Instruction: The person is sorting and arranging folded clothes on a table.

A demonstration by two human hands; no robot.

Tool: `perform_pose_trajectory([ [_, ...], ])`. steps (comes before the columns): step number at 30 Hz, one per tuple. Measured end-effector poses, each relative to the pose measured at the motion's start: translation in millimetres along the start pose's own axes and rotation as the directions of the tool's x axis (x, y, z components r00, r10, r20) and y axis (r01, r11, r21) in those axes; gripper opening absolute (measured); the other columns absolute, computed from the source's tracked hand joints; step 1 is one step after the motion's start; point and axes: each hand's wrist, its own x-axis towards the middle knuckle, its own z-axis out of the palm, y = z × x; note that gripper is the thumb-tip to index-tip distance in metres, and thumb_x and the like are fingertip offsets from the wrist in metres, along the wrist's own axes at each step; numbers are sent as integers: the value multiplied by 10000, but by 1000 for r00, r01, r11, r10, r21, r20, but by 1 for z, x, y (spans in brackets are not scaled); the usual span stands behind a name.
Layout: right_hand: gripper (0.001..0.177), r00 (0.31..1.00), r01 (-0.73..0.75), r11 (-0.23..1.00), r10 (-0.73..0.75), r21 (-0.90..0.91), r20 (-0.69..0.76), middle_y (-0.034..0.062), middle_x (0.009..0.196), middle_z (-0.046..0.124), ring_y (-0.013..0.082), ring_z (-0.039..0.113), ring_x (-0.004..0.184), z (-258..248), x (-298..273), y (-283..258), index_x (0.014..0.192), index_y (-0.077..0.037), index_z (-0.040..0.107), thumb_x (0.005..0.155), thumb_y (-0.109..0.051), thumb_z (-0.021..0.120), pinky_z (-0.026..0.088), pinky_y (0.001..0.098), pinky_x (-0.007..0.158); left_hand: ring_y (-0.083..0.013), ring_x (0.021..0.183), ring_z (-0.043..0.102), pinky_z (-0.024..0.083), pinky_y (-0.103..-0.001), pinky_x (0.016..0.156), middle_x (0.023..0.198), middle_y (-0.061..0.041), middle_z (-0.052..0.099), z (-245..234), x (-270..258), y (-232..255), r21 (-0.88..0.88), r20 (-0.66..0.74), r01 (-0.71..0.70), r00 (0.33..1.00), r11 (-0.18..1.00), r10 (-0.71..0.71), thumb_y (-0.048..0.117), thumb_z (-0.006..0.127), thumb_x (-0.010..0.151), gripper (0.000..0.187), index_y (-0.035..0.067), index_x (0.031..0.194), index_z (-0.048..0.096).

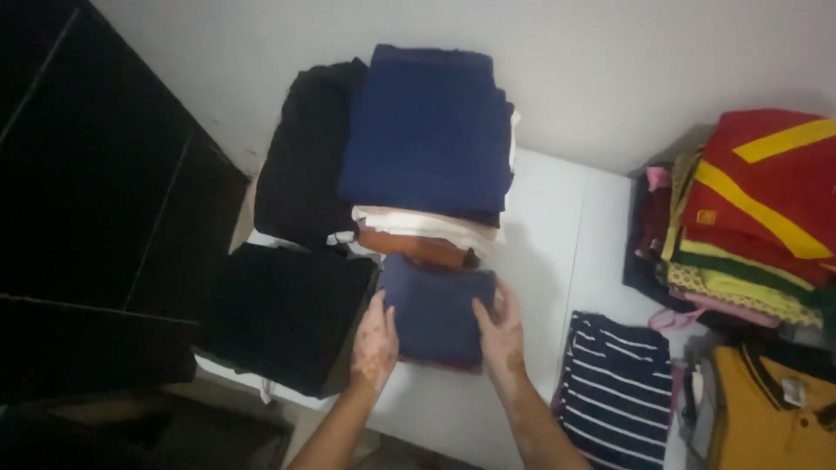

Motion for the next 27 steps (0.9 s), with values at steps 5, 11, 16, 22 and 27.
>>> perform_pose_trajectory([
  [5, 628, 993, 93, 966, -107, -243, -47, 252, 1386, 546, 277, 558, 1265, -4, -1, 20, 1539, -46, 349, 974, -89, 621, 496, 363, 1020, -410, 1172, 635, 519, -439, 1000, 1293, -259, 623, -33, -2, 60, 74, 186, 211, 957, 975, -221, 156, 453, 1048, 499, 31, 1527, 399],
  [11, 568, 916, 264, 585, -400, -767, 10, 214, 1559, 440, 364, 488, 1411, 22, -44, -27, 1502, -87, 423, 971, -157, 610, 436, 435, 1147, -442, 1498, 271, 310, -557, 1185, 1619, -244, 307, -33, 0, 81, 277, 129, -380, 925, 883, 357, 124, 578, 920, 617, 11, 1499, 398],
  [16, 614, 821, 485, 251, -461, -838, 337, 239, 1615, 331, 475, 343, 1465, 31, -39, -7, 1484, -108, 463, 930, -277, 666, 293, 525, 1201, -431, 1541, 179, 224, -563, 1226, 1674, -215, 199, 9, 17, 40, 246, 214, -367, 923, 897, 319, 214, 556, 985, 649, 4, 1558, 337],
  [22, 760, 897, 432, 365, -266, -825, 352, 278, 1637, 194, 529, 232, 1469, 17, -37, 24, 1530, -165, 418, 868, -397, 710, 261, 535, 1179, -453, 1534, 166, 216, -547, 1228, 1680, -212, 193, 4, 23, 39, 143, 303, -342, 908, 929, 288, 337, 594, 965, 750, 41, 1590, 303],
  [27, 794, 921, 385, 329, -195, -862, 337, 330, 1629, 118, 529, 186, 1461, 18, -29, 4, 1539, -193, 383, 872, -472, 711, 235, 560, 1181, -478, 1533, 151, 235, -539, 1219, 1675, -222, 185, 2, 31, 38, 149, 327, -354, 899, 923, 292, 432, 658, 912, 828, 102, 1589, 312],
])
